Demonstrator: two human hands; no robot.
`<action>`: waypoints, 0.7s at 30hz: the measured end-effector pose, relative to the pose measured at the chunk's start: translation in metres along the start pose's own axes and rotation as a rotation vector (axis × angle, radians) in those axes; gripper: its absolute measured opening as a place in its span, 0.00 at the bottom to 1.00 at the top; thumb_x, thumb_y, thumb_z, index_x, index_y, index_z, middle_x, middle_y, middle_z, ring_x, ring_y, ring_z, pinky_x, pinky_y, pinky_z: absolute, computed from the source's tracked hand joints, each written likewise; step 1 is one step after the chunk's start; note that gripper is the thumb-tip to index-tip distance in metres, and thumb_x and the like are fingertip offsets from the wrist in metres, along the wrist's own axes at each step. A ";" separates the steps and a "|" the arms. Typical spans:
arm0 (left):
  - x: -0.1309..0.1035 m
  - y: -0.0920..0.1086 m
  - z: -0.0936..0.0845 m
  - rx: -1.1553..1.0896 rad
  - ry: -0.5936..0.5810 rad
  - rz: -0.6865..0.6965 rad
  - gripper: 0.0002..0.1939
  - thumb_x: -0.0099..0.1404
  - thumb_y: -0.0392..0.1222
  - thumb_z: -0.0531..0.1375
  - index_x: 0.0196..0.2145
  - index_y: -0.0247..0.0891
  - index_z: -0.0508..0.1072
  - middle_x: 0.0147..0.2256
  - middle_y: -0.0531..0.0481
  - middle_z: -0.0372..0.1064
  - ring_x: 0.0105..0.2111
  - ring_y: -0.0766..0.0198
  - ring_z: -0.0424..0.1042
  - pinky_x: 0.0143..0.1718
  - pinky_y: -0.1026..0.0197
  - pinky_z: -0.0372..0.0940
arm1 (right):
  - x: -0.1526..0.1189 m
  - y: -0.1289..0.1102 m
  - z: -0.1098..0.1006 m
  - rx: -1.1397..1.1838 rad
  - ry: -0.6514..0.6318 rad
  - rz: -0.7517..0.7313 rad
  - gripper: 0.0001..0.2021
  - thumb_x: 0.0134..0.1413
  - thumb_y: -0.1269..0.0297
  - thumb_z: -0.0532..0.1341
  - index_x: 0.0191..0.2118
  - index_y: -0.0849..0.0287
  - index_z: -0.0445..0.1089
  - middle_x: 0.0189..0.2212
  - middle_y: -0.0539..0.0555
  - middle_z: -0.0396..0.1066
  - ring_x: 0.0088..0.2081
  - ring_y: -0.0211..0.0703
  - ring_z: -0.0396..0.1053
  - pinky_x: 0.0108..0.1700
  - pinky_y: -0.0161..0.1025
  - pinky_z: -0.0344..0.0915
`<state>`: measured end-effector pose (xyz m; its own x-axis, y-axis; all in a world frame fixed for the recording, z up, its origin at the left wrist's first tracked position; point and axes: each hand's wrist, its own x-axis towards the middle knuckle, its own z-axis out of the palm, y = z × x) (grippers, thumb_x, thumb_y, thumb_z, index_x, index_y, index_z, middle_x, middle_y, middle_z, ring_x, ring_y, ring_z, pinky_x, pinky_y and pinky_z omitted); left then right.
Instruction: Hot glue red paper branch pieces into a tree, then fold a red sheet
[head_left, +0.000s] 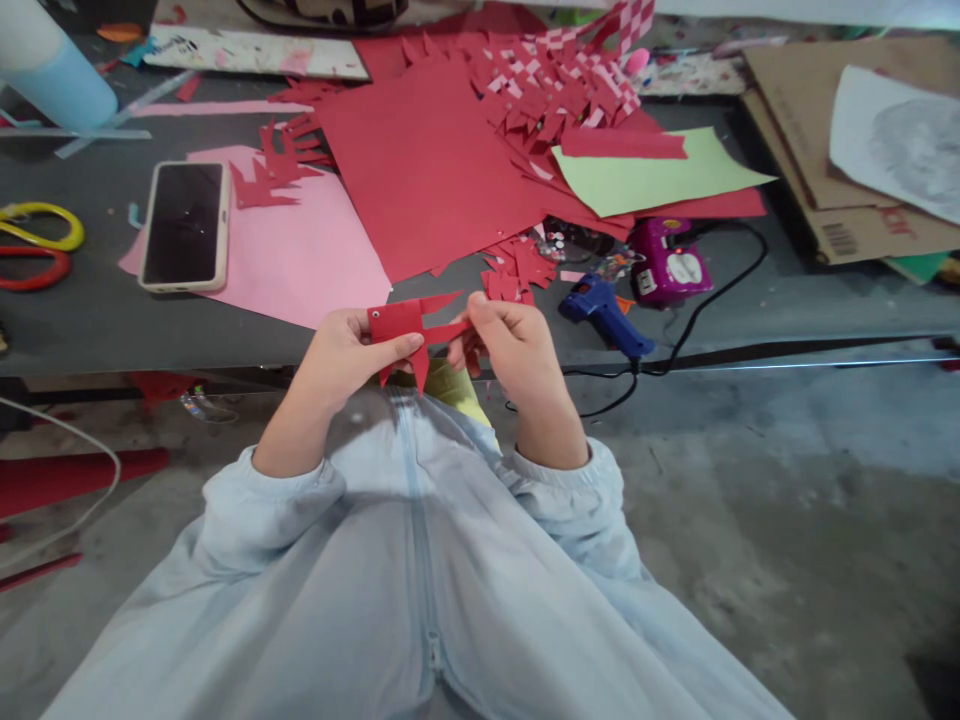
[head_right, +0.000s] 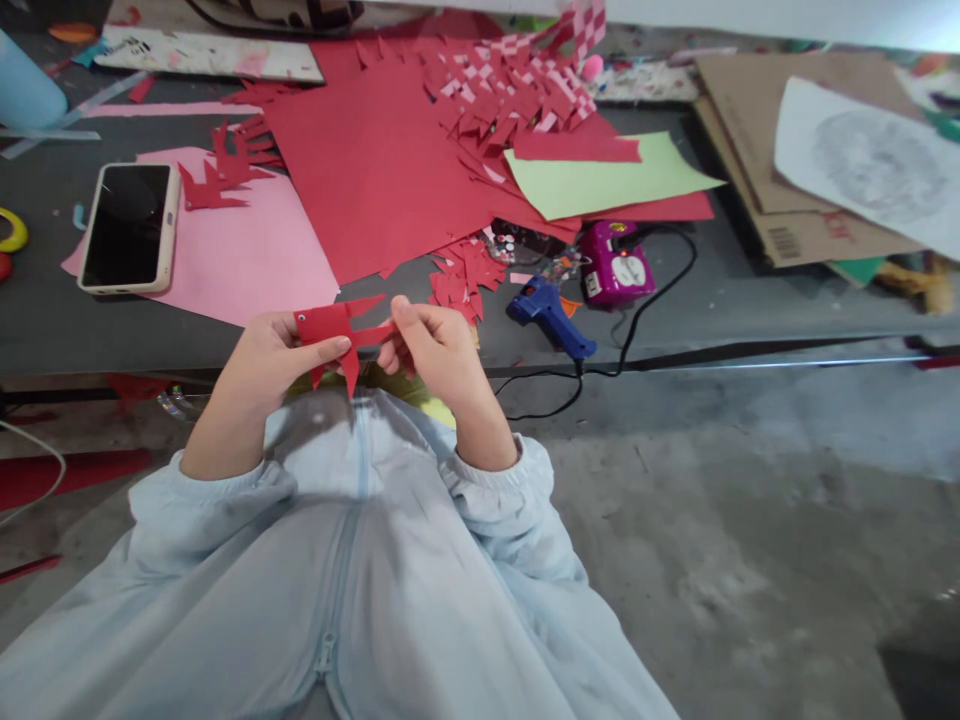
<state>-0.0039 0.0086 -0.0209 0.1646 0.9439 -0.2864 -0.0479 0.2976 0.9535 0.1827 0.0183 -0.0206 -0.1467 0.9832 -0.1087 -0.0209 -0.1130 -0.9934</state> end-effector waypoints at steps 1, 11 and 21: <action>0.000 0.000 0.000 -0.002 0.003 0.001 0.18 0.49 0.50 0.72 0.31 0.34 0.77 0.23 0.53 0.73 0.21 0.68 0.70 0.23 0.66 0.65 | 0.000 0.001 0.000 0.030 0.012 0.018 0.28 0.48 0.33 0.61 0.22 0.58 0.69 0.15 0.49 0.69 0.16 0.33 0.65 0.16 0.31 0.57; 0.000 0.000 0.003 -0.016 -0.034 0.012 0.16 0.49 0.49 0.73 0.28 0.34 0.78 0.22 0.53 0.74 0.19 0.69 0.69 0.20 0.68 0.62 | -0.004 0.011 0.012 0.082 -0.042 0.051 0.20 0.37 0.46 0.73 0.25 0.58 0.71 0.15 0.45 0.69 0.16 0.31 0.65 0.16 0.29 0.57; 0.003 -0.005 0.006 -0.107 -0.004 0.004 0.17 0.47 0.48 0.74 0.30 0.35 0.78 0.23 0.53 0.75 0.21 0.69 0.70 0.23 0.67 0.65 | -0.002 0.009 0.011 0.131 0.076 0.002 0.20 0.42 0.46 0.71 0.22 0.57 0.67 0.14 0.44 0.67 0.14 0.28 0.60 0.15 0.28 0.54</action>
<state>0.0028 0.0089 -0.0261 0.1681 0.9445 -0.2823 -0.1533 0.3079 0.9390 0.1724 0.0133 -0.0293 -0.0718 0.9904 -0.1178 -0.1504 -0.1275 -0.9804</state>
